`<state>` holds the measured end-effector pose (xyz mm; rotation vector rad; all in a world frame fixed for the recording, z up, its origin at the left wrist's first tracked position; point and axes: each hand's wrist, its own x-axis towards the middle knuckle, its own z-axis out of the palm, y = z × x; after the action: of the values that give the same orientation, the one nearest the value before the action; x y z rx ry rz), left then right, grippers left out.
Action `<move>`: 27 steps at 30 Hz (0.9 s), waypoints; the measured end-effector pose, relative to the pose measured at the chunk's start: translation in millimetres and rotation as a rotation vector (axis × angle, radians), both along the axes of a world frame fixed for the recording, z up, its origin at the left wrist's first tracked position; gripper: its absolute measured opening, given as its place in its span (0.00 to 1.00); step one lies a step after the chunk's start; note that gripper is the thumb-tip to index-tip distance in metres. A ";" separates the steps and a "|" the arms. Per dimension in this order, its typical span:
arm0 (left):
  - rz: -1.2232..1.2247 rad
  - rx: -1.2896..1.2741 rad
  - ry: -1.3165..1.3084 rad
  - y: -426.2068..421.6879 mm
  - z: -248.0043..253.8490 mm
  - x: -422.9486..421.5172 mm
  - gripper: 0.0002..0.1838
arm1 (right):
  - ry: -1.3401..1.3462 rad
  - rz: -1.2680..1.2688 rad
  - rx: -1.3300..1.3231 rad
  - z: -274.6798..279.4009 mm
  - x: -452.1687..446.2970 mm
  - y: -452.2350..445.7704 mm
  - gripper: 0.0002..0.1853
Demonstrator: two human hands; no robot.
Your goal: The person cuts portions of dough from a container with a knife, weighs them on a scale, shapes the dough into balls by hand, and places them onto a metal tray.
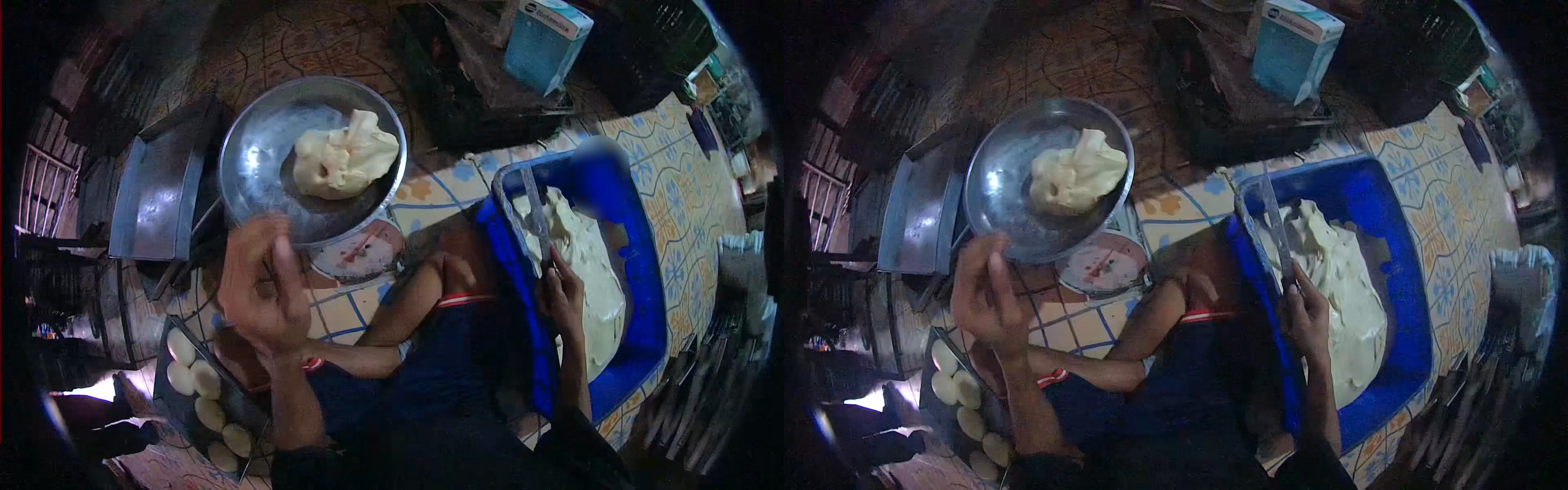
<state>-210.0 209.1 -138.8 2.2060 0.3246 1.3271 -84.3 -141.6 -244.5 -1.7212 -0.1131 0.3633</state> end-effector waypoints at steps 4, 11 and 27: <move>-0.090 -0.104 -0.058 -31.1 -12.5 -15.1 0.06 | -0.014 -0.017 0.015 -15.1 2.3 -4.0 0.25; -0.239 -0.154 0.135 -62.8 -31.7 -13.0 0.09 | 0.066 -0.113 0.004 -11.0 2.9 -4.8 0.23; -0.780 0.103 1.013 -271.5 -191.6 303.4 0.16 | 0.075 -0.475 -0.015 -29.6 -1.3 -109.2 0.24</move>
<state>93.4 -62.4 -330.4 2.5109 -0.2585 -0.2247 -85.6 -250.8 -274.1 -1.6850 0.3488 0.0753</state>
